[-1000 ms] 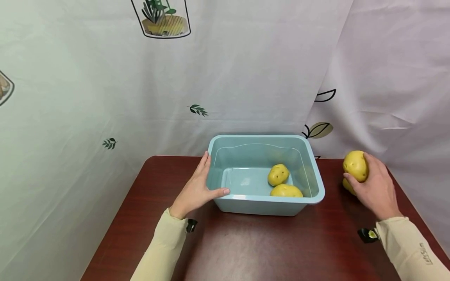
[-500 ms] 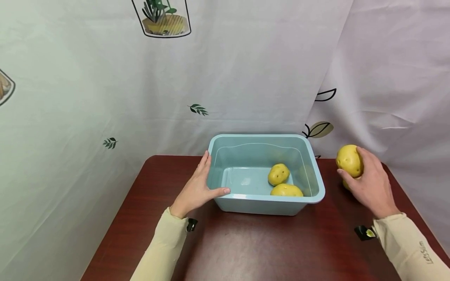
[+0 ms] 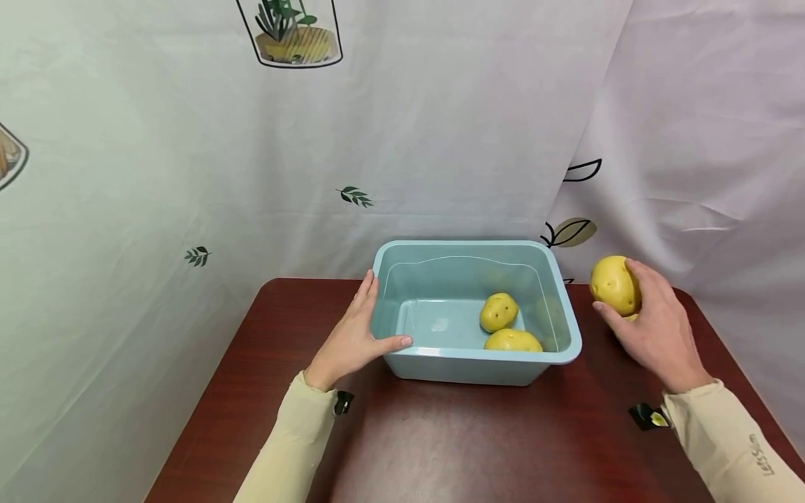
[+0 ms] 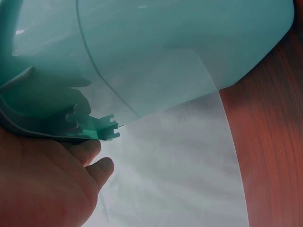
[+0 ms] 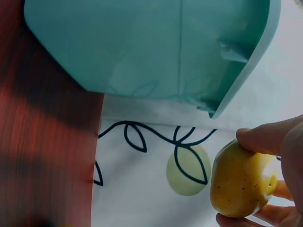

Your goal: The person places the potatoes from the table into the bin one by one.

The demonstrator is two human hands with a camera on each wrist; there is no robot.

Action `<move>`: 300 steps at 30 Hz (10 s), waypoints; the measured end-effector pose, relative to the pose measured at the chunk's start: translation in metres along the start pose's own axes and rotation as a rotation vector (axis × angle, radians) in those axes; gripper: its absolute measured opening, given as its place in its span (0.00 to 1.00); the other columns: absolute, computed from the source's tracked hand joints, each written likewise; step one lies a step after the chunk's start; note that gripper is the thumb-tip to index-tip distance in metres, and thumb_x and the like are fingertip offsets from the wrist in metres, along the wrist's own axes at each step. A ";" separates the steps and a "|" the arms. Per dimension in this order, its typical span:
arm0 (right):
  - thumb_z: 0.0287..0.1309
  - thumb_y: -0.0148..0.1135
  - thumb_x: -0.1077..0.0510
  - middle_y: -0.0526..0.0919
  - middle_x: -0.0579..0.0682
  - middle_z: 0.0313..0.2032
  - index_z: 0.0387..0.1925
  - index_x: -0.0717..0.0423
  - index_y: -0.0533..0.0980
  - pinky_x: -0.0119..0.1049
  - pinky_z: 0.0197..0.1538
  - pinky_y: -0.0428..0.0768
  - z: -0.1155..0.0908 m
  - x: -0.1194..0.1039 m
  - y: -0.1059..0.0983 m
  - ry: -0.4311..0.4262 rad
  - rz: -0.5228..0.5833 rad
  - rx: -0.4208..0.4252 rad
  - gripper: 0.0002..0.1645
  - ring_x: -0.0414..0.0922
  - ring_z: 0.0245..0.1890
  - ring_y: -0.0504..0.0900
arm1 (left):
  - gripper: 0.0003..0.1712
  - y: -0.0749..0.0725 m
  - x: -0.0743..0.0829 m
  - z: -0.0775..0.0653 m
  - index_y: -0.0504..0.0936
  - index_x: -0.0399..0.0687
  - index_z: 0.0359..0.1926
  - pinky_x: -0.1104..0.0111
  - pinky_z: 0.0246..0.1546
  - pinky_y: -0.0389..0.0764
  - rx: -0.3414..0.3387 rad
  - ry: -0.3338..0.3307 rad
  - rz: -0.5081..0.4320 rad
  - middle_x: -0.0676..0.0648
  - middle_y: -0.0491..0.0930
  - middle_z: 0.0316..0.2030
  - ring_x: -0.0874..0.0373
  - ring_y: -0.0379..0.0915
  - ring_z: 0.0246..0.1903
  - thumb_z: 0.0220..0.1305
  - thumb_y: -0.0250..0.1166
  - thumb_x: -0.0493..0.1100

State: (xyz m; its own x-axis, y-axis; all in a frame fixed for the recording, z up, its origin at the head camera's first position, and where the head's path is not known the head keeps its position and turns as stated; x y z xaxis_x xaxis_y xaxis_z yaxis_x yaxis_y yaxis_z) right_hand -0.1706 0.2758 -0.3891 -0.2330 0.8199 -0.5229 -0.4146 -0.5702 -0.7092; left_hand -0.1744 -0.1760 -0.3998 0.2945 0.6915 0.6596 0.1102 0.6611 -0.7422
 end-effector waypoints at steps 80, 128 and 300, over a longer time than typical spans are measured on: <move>0.54 0.77 0.53 0.70 0.65 0.65 0.72 0.60 0.64 0.64 0.55 0.73 0.013 -0.077 0.030 -0.122 0.089 -0.117 0.48 0.63 0.58 0.72 | 0.69 0.001 0.000 0.000 0.38 0.52 0.81 0.48 0.71 0.59 0.005 -0.020 -0.006 0.60 0.29 0.80 0.58 0.33 0.78 0.54 0.70 0.72; 0.58 0.71 0.59 0.69 0.67 0.64 0.67 0.66 0.67 0.65 0.60 0.67 0.013 -0.058 0.029 -0.078 0.010 -0.114 0.39 0.66 0.62 0.68 | 0.72 0.002 -0.001 0.002 0.38 0.51 0.81 0.49 0.71 0.59 -0.002 -0.024 -0.006 0.62 0.28 0.79 0.58 0.34 0.78 0.50 0.67 0.78; 0.59 0.66 0.63 0.62 0.83 0.58 0.67 0.80 0.56 0.72 0.52 0.64 -0.040 0.119 0.035 0.200 -0.146 -0.226 0.43 0.78 0.55 0.63 | 0.72 0.000 0.001 0.001 0.39 0.50 0.81 0.49 0.71 0.57 0.001 -0.017 -0.001 0.59 0.30 0.80 0.59 0.34 0.78 0.50 0.65 0.79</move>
State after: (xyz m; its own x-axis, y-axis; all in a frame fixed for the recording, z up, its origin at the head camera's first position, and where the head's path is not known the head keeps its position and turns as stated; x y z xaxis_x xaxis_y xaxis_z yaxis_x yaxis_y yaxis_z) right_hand -0.1779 0.3517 -0.4951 0.0014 0.8802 -0.4746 -0.2199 -0.4627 -0.8588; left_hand -0.1752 -0.1750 -0.3995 0.2784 0.6959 0.6620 0.1097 0.6617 -0.7417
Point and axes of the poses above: each hand's wrist, its own z-axis towards the middle knuckle, its own y-axis out of the palm, x = y × z, the point moved 1 cm from there along z, towards the middle knuckle
